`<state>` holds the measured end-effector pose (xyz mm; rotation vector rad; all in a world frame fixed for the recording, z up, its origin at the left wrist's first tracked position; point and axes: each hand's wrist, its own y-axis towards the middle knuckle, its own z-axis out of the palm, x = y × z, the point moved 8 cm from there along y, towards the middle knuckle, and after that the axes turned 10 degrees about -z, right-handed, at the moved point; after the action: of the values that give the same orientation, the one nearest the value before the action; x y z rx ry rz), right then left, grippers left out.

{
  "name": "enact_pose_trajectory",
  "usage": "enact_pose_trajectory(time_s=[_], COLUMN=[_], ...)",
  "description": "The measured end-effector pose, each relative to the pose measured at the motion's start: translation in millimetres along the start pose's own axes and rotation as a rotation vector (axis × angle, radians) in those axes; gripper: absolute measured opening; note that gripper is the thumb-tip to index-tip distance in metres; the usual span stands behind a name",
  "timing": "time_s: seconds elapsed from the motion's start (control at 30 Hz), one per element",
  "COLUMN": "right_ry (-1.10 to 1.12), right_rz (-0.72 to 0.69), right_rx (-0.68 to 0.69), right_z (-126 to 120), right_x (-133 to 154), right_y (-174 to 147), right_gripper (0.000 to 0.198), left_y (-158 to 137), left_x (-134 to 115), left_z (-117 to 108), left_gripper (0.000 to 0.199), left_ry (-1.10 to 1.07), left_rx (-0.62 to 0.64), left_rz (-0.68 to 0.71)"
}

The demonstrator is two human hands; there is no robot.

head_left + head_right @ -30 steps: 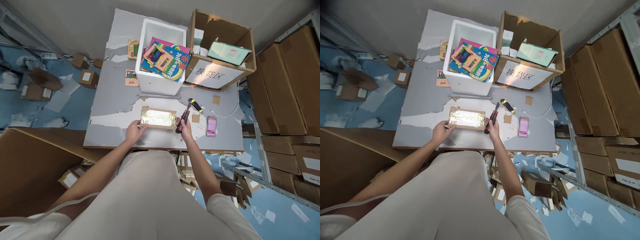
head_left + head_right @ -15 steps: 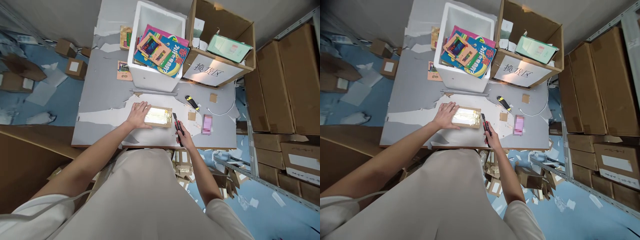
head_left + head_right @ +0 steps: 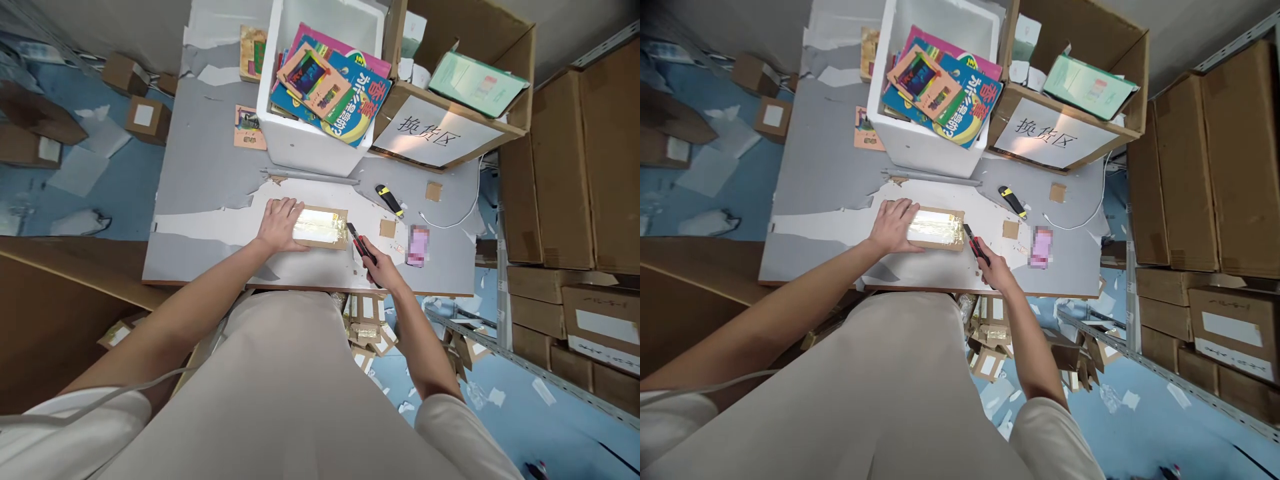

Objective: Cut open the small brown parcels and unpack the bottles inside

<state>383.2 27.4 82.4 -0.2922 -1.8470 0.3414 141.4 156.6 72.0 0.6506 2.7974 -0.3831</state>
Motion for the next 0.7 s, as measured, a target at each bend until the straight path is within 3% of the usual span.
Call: enact_pose_trajectory(time_s=[0.23,0.4,0.7], right_ry=[-0.100,-0.148,-0.114], right_rz=[-0.010,0.006,0.073], right_rx=[0.039,0.165,0.121], right_z=[-8.9,-2.7,11.0], right_x=[21.8,14.2,0.6], right_y=[6.7,-2.4,-27.0], right_gripper=[0.056,0.063,0.065], left_y=[-1.2,-4.1,-6.1], left_x=[-1.8,-2.9,-3.0], left_z=[-1.1,1.8,3.1], left_gripper=[0.119,0.117,0.116], left_ry=[-0.015,-0.019,0.018], left_rx=[-0.016,-0.010,-0.030], left_rz=[-0.018,-0.003,0.024])
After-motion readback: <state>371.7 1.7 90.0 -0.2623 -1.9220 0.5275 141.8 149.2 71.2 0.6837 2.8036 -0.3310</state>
